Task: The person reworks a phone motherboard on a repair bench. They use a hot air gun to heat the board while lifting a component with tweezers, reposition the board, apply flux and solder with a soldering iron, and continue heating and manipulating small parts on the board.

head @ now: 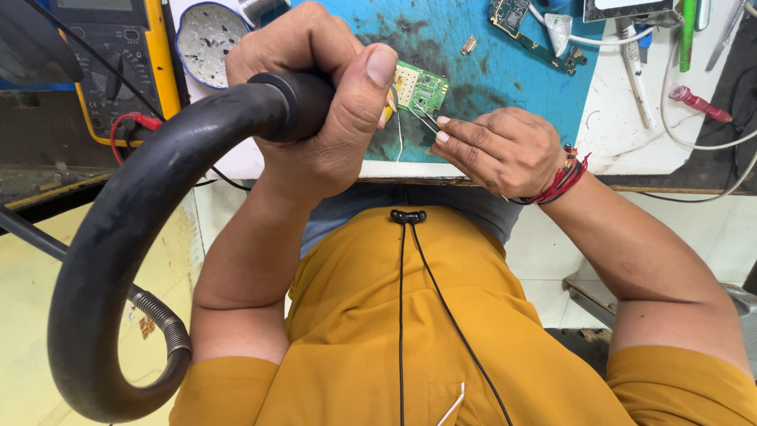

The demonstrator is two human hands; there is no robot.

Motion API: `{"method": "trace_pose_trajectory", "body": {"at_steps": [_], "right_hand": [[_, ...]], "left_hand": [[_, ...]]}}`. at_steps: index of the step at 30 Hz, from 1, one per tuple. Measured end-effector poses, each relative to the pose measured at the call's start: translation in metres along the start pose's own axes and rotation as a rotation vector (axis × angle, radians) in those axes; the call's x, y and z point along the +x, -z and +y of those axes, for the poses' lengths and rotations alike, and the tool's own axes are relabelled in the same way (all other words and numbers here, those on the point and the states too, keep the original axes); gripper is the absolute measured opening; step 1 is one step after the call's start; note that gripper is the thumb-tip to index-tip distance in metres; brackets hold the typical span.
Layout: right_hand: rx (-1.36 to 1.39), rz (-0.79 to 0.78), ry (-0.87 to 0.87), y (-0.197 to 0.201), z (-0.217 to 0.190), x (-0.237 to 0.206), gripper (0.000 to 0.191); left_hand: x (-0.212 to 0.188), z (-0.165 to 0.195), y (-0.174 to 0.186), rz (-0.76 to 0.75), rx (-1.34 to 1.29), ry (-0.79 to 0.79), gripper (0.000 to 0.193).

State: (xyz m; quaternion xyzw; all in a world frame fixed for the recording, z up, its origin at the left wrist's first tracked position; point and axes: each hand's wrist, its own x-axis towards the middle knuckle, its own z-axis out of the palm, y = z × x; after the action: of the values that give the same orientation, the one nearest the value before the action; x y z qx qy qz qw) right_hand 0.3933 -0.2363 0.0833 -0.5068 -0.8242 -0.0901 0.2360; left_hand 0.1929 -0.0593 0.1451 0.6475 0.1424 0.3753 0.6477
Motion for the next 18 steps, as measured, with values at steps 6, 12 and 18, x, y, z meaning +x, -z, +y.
{"method": "trace_pose_trajectory", "body": {"at_steps": [6,12,18], "right_hand": [[0.015,0.002,-0.011,0.0008,-0.0003,0.0001,0.025],[0.037,0.018,-0.030,-0.0006,-0.0011,0.0006,0.026],[0.046,0.024,-0.034,-0.0009,-0.0008,0.0007,0.027]], "left_hand": [[-0.0003,-0.0003,0.0002,0.003,-0.034,0.014,0.035],[-0.0003,-0.0002,0.0019,0.002,-0.012,0.002,0.034],[-0.0004,0.0001,0.0030,0.011,-0.032,0.005,0.035]]}}
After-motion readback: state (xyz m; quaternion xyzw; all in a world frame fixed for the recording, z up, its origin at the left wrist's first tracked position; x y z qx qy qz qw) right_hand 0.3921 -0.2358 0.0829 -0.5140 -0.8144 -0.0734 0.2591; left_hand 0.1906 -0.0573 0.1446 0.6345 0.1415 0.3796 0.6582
